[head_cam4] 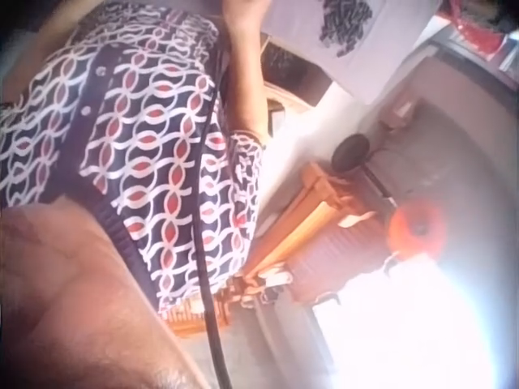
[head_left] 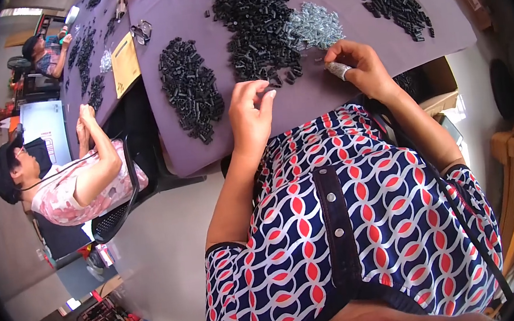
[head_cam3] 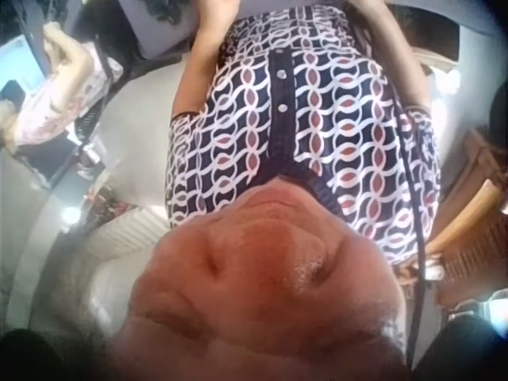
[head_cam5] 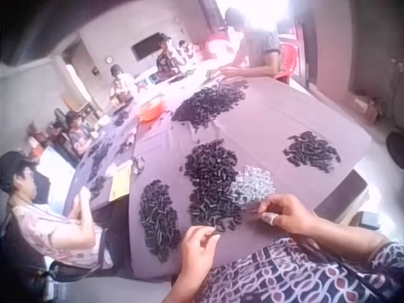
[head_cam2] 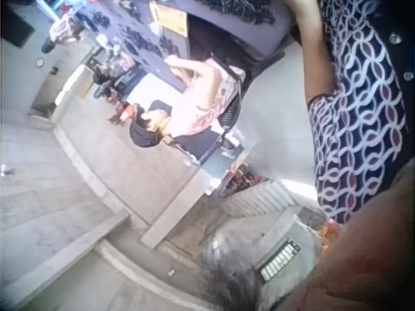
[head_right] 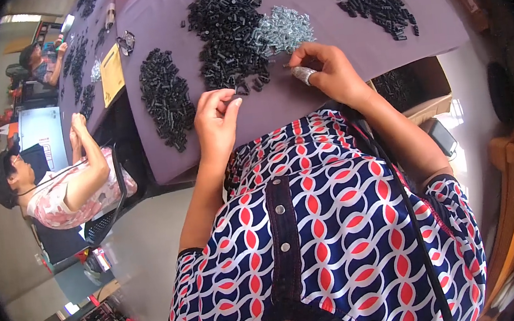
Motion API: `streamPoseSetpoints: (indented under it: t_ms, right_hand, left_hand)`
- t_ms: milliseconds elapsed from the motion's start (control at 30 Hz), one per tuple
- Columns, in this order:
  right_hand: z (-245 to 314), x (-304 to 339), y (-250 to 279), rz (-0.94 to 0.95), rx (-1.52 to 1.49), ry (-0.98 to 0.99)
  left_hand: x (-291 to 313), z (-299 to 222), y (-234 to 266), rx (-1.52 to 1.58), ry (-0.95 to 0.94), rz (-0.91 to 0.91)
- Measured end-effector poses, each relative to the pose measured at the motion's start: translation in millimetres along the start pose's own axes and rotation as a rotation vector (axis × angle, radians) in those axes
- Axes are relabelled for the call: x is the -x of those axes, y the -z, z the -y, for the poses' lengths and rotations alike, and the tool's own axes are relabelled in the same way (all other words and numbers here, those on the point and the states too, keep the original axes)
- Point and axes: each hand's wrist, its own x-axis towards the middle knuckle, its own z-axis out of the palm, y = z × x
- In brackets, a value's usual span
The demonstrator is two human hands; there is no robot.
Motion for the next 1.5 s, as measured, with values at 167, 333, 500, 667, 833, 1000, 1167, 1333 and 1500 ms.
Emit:
streamPoseSetpoints:
  t_ms: [167,333,500,667,833,1000,1167,1333,1500]
  right_hand:
    - [-4,2,2,0.010,0.019,-0.056]
    - [-1,5,1,0.030,0.053,-0.118]
    - [3,5,0,0.026,0.106,-0.093]
    - [4,5,0,0.008,0.131,-0.065]
    - [9,5,-1,0.021,0.131,-0.085]
    - [1,4,1,0.023,0.025,-0.117]
    - [30,5,-4,0.045,-0.029,0.007]
    - [50,-1,-18,0.127,0.026,0.081]
    - [54,4,-23,0.126,0.154,0.111]
  left_hand:
    - [-12,-11,-8,-0.107,-0.175,0.026]
    - [-31,-28,-22,-0.487,-0.322,0.105]
    - [-34,-28,-27,-0.517,-0.309,0.178]
    - [-37,-26,-28,-0.417,-0.326,0.179]
    - [-37,-16,-27,-0.387,-0.366,0.152]
    - [-32,-14,-27,-0.215,-0.350,0.104]
    - [-18,-32,-20,0.131,-0.197,0.150]
    - [-14,-45,-21,0.175,-0.197,0.171]
    - [-10,-46,-24,0.172,-0.249,0.157]
